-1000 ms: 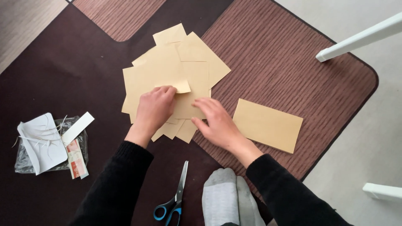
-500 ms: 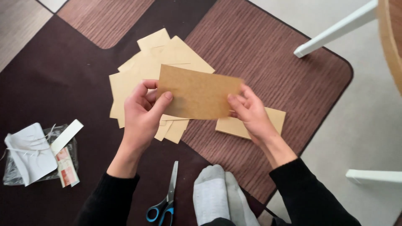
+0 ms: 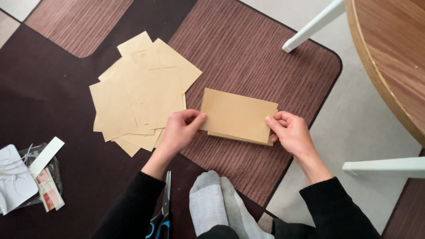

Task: The person folds individual brown paper sheets in half from a stack on the floor.

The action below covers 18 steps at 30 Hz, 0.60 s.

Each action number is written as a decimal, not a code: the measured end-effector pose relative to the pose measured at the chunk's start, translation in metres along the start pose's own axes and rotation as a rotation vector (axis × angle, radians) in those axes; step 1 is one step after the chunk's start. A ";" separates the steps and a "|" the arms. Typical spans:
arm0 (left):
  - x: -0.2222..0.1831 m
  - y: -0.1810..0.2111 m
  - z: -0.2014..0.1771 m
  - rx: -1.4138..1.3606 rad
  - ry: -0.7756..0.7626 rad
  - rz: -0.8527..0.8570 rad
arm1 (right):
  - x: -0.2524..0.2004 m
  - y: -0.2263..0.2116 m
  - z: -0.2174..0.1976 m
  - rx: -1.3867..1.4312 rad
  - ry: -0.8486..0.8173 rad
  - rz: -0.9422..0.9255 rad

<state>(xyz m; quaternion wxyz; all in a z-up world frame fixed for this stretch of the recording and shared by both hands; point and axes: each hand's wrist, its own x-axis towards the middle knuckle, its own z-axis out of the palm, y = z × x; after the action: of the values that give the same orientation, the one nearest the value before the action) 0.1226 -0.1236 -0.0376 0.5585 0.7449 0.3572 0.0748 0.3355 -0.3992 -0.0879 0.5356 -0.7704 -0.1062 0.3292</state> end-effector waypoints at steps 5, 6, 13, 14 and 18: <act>0.026 -0.045 0.022 0.175 0.016 0.047 | -0.004 0.000 -0.012 -0.219 0.076 0.009; 0.028 -0.048 0.024 0.213 0.012 0.041 | -0.003 0.003 -0.014 -0.283 0.086 0.012; 0.037 -0.067 0.029 0.275 -0.053 -0.061 | -0.003 0.011 -0.010 -0.419 0.126 0.070; 0.038 -0.068 0.030 0.285 -0.053 -0.065 | -0.001 0.013 -0.010 -0.430 0.132 0.079; 0.037 -0.059 0.030 0.330 -0.072 -0.089 | 0.001 0.015 -0.010 -0.443 0.137 0.091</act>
<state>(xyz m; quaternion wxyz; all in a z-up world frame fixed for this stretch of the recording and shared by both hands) 0.1388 -0.1166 -0.1111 0.4438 0.8121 0.3770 -0.0366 0.3398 -0.4125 -0.0998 0.3438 -0.8937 -0.1043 0.2688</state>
